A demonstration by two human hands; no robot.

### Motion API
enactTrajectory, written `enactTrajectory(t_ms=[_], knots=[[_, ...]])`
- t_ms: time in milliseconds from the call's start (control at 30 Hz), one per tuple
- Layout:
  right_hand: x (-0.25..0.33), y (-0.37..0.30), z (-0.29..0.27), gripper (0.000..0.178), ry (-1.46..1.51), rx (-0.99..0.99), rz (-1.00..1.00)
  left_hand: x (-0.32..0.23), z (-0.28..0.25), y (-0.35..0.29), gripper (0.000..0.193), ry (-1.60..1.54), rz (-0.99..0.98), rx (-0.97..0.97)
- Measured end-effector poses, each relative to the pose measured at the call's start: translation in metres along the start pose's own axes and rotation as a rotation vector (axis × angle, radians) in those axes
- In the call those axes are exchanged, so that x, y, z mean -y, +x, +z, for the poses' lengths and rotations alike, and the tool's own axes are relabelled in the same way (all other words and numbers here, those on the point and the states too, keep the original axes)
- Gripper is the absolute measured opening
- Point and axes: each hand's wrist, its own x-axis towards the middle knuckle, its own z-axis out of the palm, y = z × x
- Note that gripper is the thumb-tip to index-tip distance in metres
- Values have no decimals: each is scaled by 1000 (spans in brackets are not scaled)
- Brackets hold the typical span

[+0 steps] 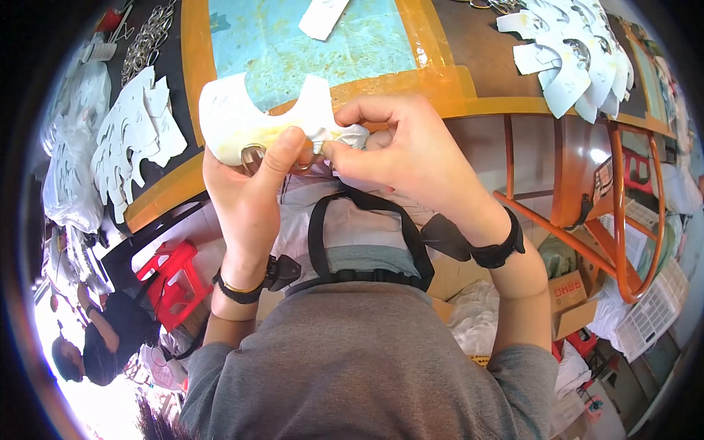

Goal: Manually inserting metal rings into pre-cut white leather shoe upper components.

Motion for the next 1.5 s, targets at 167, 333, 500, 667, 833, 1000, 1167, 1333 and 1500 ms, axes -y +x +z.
enactTrajectory(t_ms=[167,333,500,667,833,1000,1167,1333,1500], knots=[[-3,1,-6,13,-164,13,-137,-1,-7,8,40,-106,-78,68],[4,-1,-9,12,-184,27,-117,0,-17,5,47,-258,-381,271],[0,2,-10,13,-55,58,-50,6,-18,0,56,-257,-274,395],[4,-4,-7,12,-51,88,-90,1,-6,-5,41,-133,-287,260],[8,-5,-11,13,6,155,-34,1,-7,-4,25,-125,-295,259],[3,-3,-14,13,161,234,4,4,-8,-4,18,-426,-448,345],[-7,-7,-6,13,-52,112,-139,9,2,-11,14,-269,-269,218],[2,-13,5,15,-87,-153,-330,12,2,-11,13,-316,-201,112],[-7,-9,11,12,-364,-262,-627,13,5,-10,15,-313,-153,148]])
